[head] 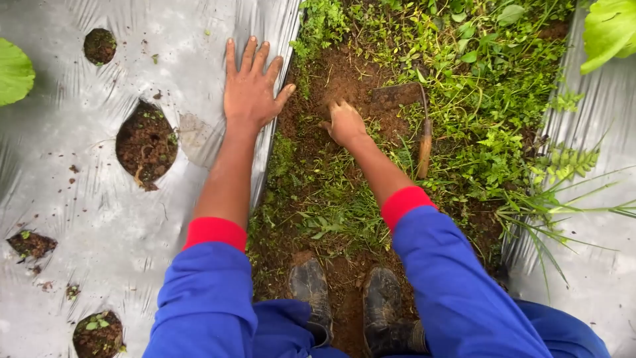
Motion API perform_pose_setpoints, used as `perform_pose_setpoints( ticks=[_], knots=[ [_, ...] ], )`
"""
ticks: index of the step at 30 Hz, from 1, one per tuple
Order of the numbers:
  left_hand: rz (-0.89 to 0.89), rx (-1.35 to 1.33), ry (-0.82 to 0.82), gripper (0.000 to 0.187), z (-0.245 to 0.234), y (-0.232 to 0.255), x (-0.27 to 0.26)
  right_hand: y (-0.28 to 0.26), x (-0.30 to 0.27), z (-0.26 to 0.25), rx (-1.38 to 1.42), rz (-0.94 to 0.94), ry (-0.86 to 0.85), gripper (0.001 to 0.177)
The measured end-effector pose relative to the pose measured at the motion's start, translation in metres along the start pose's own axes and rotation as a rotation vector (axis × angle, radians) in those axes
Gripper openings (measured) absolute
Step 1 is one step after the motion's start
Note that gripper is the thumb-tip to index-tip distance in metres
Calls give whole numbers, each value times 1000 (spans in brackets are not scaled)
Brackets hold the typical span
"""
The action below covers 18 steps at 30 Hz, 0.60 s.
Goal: The person removes weeds from the soil between rows of crops covered by plastic mulch. They initially pull small weeds by hand and then use a hand hoe to scrape the soil and remove larger weeds.
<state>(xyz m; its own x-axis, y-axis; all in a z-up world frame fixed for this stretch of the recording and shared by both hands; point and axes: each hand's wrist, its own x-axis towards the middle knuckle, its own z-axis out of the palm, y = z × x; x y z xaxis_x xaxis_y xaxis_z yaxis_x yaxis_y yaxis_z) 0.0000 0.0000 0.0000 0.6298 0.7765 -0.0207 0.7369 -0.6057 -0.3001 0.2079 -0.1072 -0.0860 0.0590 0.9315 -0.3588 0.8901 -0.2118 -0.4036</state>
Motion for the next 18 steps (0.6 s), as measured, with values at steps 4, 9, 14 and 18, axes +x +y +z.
perform_pose_setpoints(
  ticks=[4,9,14,18],
  knots=[
    [-3,-2,-28,81,0,-2,0,0,16,41,87,-100,160,41],
    [-1,-33,-63,75,-9,-3,1,-17,-16,-3,241,61,125,22],
    [-3,-38,-68,75,-2,-2,4,-17,-5,-16,741,512,413,19],
    [-4,-26,-36,75,-2,-4,8,-29,5,16,608,44,216,36]
  ],
)
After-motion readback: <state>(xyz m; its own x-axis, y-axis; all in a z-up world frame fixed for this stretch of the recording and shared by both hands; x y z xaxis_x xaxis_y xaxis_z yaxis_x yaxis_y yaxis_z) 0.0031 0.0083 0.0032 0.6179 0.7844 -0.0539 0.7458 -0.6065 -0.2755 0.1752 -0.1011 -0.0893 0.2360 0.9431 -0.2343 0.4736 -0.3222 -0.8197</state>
